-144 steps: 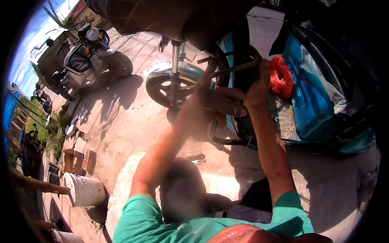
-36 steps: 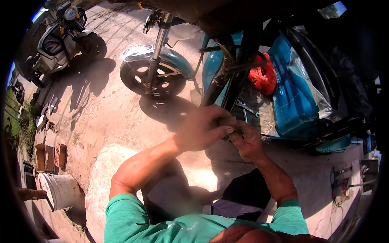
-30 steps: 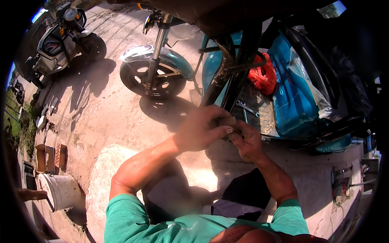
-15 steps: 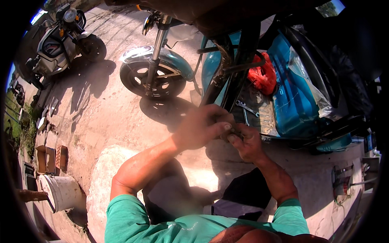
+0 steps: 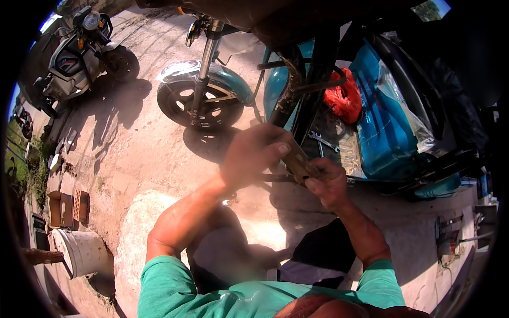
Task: The person repairs a motorized tricycle by removing a metal bracket with a wrench and then picking up and handling a black rubber tire tube.
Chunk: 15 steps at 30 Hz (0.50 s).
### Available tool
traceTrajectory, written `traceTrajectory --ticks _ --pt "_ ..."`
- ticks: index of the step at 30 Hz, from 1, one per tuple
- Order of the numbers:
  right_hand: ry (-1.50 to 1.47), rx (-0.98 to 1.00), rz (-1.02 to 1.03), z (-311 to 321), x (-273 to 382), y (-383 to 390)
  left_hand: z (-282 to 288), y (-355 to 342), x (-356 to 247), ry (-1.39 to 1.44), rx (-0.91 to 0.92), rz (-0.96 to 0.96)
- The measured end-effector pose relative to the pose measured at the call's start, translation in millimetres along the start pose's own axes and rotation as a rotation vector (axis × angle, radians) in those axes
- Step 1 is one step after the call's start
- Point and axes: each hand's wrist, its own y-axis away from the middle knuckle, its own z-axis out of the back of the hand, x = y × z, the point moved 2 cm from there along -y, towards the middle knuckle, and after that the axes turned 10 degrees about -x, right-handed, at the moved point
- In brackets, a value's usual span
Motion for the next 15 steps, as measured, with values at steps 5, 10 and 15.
traceTrajectory --ticks 5,10,15 --pt "-0.175 0.052 0.003 2 7 -2 0 1 -6 0.105 -0.02 0.0" --pt "-0.326 0.071 0.016 12 1 -1 -1 0 -9 0.179 -0.021 -0.002" --pt "-0.331 0.073 0.057 5 11 0 2 -2 -3 0.143 -0.013 -0.041"
